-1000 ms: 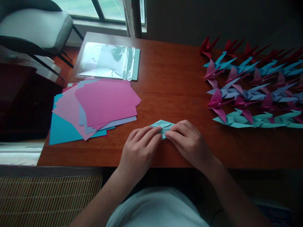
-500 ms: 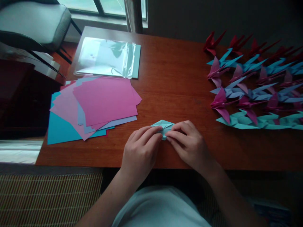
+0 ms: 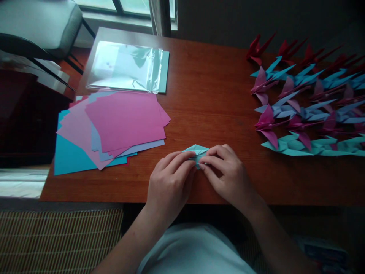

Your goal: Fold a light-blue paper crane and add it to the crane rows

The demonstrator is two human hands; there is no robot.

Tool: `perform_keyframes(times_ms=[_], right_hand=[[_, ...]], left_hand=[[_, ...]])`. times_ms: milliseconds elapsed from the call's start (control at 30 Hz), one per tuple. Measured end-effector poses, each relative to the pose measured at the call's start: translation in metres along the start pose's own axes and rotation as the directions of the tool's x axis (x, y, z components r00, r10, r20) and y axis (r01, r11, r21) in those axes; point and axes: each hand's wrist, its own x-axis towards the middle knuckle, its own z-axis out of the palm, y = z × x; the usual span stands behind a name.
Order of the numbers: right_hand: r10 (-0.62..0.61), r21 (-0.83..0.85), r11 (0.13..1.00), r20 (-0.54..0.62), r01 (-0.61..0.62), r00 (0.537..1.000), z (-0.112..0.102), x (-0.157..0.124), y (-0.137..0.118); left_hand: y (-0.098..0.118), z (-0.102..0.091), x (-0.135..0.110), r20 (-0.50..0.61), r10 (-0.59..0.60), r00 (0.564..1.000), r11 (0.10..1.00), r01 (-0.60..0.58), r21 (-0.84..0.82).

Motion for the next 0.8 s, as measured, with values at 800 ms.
perform_keyframes(times_ms=[800], right_hand=[[0.085, -0.027, 0.996, -0.045, -0.086, 0.995, 0.0043, 0.0032, -0.0083]], left_hand=[[0.0094, 0.0074, 0.0076, -0.060, -0.070, 0.996, 0.995, 0.074, 0.059]])
